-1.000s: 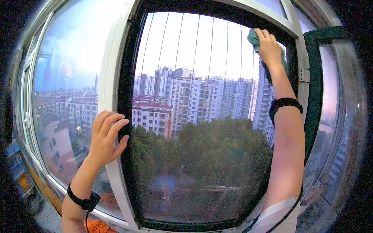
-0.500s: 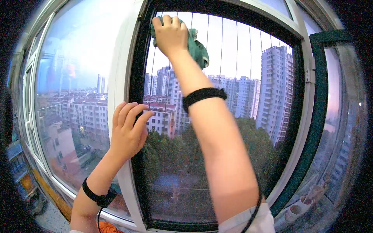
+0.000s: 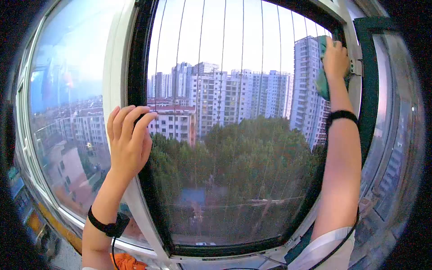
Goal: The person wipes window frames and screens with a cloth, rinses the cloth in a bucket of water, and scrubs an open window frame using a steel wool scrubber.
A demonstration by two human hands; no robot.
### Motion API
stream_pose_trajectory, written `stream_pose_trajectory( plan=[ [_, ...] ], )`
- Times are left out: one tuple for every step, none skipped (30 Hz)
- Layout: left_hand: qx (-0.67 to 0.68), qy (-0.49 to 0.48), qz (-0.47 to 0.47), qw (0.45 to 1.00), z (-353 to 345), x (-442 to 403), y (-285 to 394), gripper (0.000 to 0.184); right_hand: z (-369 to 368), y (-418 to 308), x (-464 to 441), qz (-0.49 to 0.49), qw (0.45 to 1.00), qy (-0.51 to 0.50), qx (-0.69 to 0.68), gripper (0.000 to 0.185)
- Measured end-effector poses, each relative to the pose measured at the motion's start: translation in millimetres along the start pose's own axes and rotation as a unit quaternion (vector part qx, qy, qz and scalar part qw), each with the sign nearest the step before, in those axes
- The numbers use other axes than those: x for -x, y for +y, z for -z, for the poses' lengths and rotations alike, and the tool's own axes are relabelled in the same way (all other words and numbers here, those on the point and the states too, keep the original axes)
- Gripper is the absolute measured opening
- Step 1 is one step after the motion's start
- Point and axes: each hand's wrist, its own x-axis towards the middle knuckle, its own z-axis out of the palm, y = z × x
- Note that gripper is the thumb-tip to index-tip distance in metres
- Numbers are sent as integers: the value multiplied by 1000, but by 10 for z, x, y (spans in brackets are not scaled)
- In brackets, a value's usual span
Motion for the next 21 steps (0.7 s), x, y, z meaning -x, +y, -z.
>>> stream_pose_trajectory(
  plan=[
    [7, 4, 0, 1000, 1, -6, -1, 36, 34, 74, 109, 35, 999, 11, 2, 56],
    [14, 6, 0, 1000, 2, -8, -4, 37, -12, 66, 151, 48, 998, 32, -5, 54],
    [14, -3, 5, 1000, 2, -11, -9, 37, 1, 7, 156, 54, 998, 25, -9, 54],
    [19, 4, -4, 1000, 3, -15, -15, 36, 57, -81, 145, 30, 999, 8, -40, 53],
    [24, 7, -15, 1000, 4, -5, -19, 36, 116, -182, 168, 3, 997, -12, -71, 52],
    [24, 6, -22, 999, 10, 0, -17, 36, 192, -315, 172, 11, 994, -4, -105, 48],
    [27, -6, -22, 999, 2, 13, -19, 36, 332, -528, 200, 14, 989, -5, -147, 47],
    [31, 1, -35, 999, -2, 23, -20, 35, 451, -753, 244, 34, 983, -2, -180, 46],
    [35, 12, -49, 998, 10, 44, -3, 35, 425, -941, 231, 75, 974, 21, -213, 45],
    [43, 7, -48, 998, 11, 70, 22, 33, 376, -1246, 237, 57, 971, -3, -234, 45],
    [44, 11, -54, 998, 14, 89, 54, 33, 1109, -1721, 378, -6, 949, -86, -302, 20],
    [47, 9, -45, 998, 25, 141, 104, 33, 1111, -2033, 443, 41, 918, -98, -383, 21],
    [50, 8, -34, 998, 33, 190, 166, 32, 1256, -2390, 546, 90, 914, -74, -388, 22],
    [72, 17, -26, 997, 47, 255, 247, 32, 1501, -2705, 663, 126, 931, -77, -335, 33],
    [72, 23, -32, 997, 73, 354, 348, 32, 1519, -3065, 833, 113, 928, 56, -351, 27],
    [96, 11, -23, 995, 89, 433, 442, 34, 1623, -3318, 948, 80, 933, 75, -342, 27],
    [120, -4, -12, 993, 102, 481, 519, 35, 1744, -3410, 1045, 74, 921, 107, -367, 26],
    [119, -5, -18, 993, 123, 527, 605, 35, 1772, -3478, 1129, 76, 910, 121, -389, 22],
    [137, -12, -30, 990, 137, 565, 701, 37, 1792, -3440, 1187, 88, 893, 146, -417, 19],
    [156, -18, -40, 987, 148, 602, 772, 38, 1778, -3388, 1208, 125, 882, 150, -430, 18],
    [162, -19, -40, 986, 166, 635, 851, 38, 1740, -3299, 1257, 163, 869, 151, -441, 16]
  ],
)
